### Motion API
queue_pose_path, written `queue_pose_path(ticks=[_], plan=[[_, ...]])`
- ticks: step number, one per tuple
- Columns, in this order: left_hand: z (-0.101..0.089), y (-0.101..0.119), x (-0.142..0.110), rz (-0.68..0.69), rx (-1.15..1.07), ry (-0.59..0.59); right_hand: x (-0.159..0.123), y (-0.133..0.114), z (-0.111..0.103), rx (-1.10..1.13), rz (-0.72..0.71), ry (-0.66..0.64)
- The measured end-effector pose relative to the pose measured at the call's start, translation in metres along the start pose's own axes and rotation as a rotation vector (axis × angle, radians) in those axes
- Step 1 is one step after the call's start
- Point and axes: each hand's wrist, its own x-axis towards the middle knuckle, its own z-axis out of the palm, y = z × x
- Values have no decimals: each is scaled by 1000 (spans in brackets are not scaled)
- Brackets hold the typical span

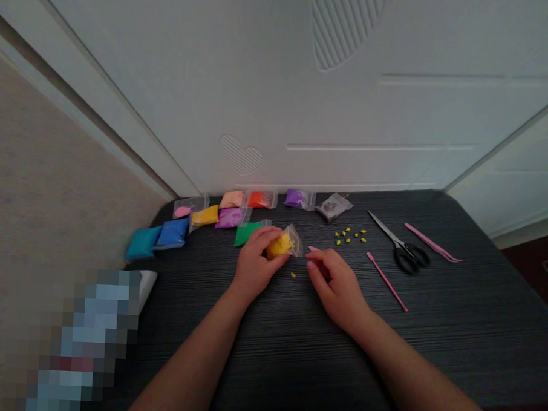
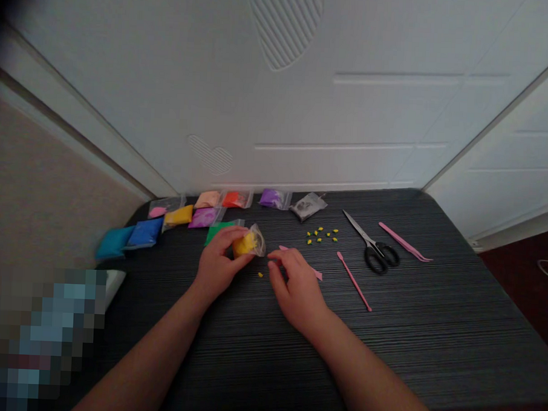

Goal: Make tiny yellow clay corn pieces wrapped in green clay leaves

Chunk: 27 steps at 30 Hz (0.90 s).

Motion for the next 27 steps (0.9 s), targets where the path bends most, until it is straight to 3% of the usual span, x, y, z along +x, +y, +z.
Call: queue_pose_path(ticks=[4,9,15,21,27], plan=[[4,6,-5,163,66,-36,3,4,-3,69,7,135],[5,6,-7,306,103,-70,6,11,-2,94,-12,138],[5,6,-9,361,134,-103,6,17,-3,0,-55,100],[5,6,-10,333,128,-172,4,18,-3,-113,-113,65],[5,6,-11,348,125,-160,4,18,-4,-185,-150,38]])
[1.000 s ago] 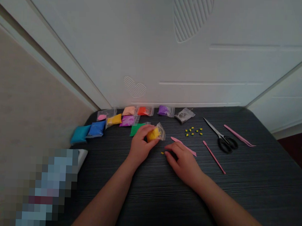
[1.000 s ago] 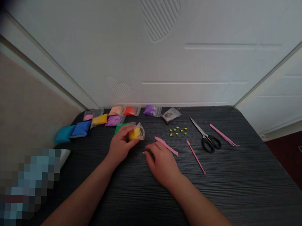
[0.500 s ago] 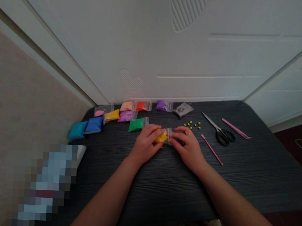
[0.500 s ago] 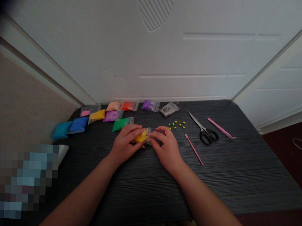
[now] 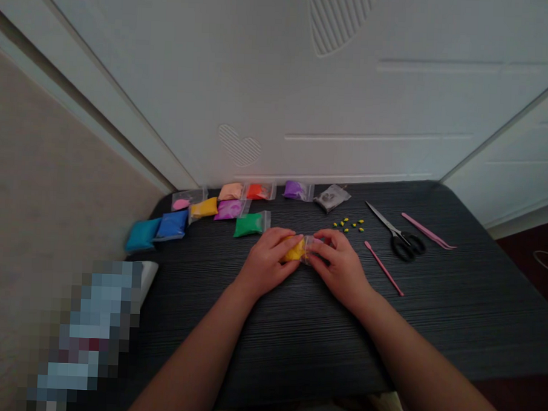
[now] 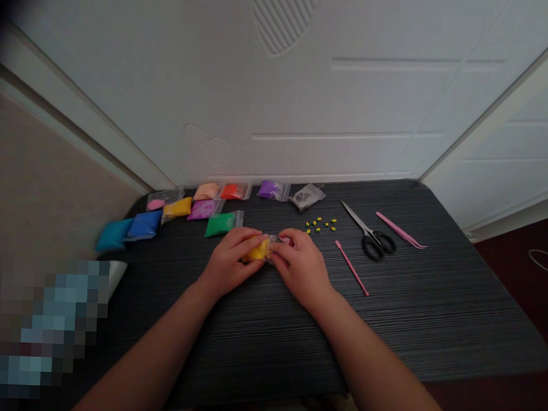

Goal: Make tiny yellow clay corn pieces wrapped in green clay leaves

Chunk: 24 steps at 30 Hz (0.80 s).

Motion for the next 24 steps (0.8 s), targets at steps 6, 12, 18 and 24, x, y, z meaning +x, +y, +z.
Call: queue_pose_path(ticks=[6,12,18,24], plan=[[1,3,0,-22,-2,-12,2,0,-1,1,-46,27],[3,3,-1,-30,-21,2,3,-1,1,77,-32,37],[2,3,0,-34,-29,-2,3,0,-2,129,-14,17],[2,3,-1,-31,-22,-12,3,2,-1,98,-33,19]])
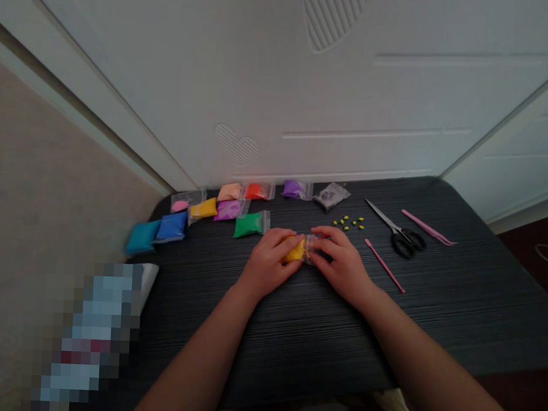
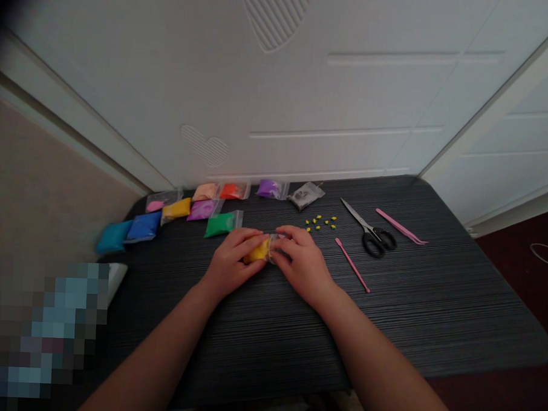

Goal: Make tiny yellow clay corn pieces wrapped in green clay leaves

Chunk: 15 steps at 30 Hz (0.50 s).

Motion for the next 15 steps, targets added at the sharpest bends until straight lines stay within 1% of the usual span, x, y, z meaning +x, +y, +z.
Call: queue_pose_path(ticks=[4,6,8,10,13,15], plan=[[0,0,0,-1,1,5,0,-1,4,-37,-23,-3],[0,1,0,-2,-4,12,0,-4,4,-11,-13,-8],[-1,1,0,-11,-3,31,1,-6,2,55,19,14],[-1,0,1,-32,10,60,2,-6,-1,156,84,99],[-2,-1,2,-68,32,99,5,-4,-6,325,242,270],[-1,-1,2,-80,39,99,6,-2,-8,421,331,314]])
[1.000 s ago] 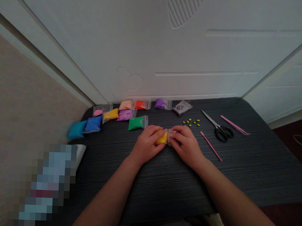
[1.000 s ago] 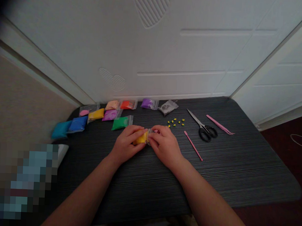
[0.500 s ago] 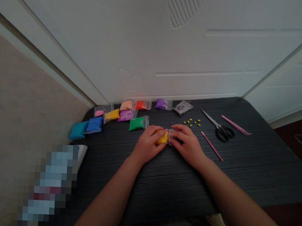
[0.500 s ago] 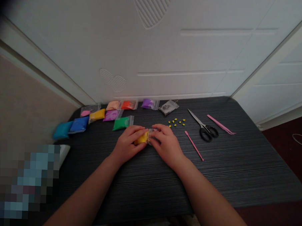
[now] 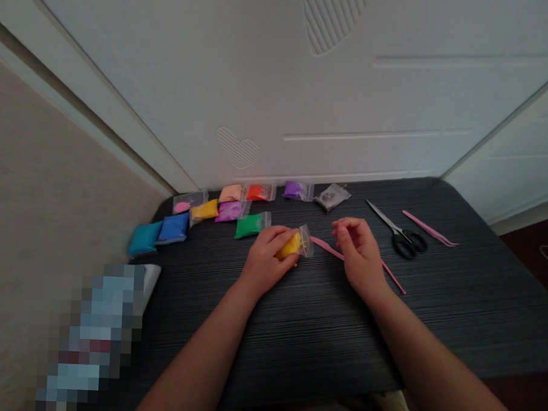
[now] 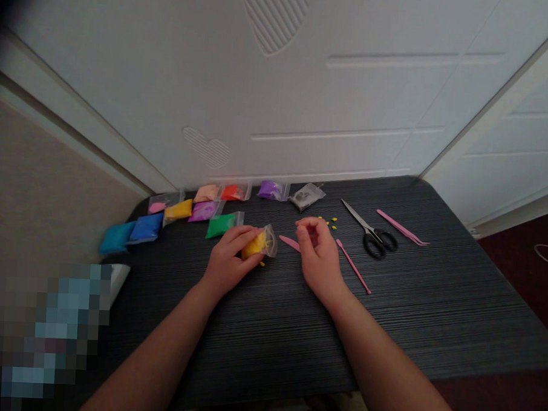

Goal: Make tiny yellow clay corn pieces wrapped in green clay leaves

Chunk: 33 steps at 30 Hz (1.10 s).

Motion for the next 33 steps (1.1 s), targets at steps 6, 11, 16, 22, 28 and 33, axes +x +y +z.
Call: queue_pose_path(ticks=[6,11,16,22,28,33], plan=[[-1,-2,1,-77,9,7,0,1,2,39,95,-166],[-3,-11,6,-354,-86,160,-9,1,6,-333,-125,-382],[-4,-14,10,-521,-205,244,-19,2,18,-622,-289,-566],[-4,-14,10,-524,-262,231,-19,5,20,-730,-318,-615],[-3,-13,11,-557,-298,239,-17,8,21,-720,-301,-580],[-4,-13,11,-596,-405,232,-14,5,21,-388,-124,-488]])
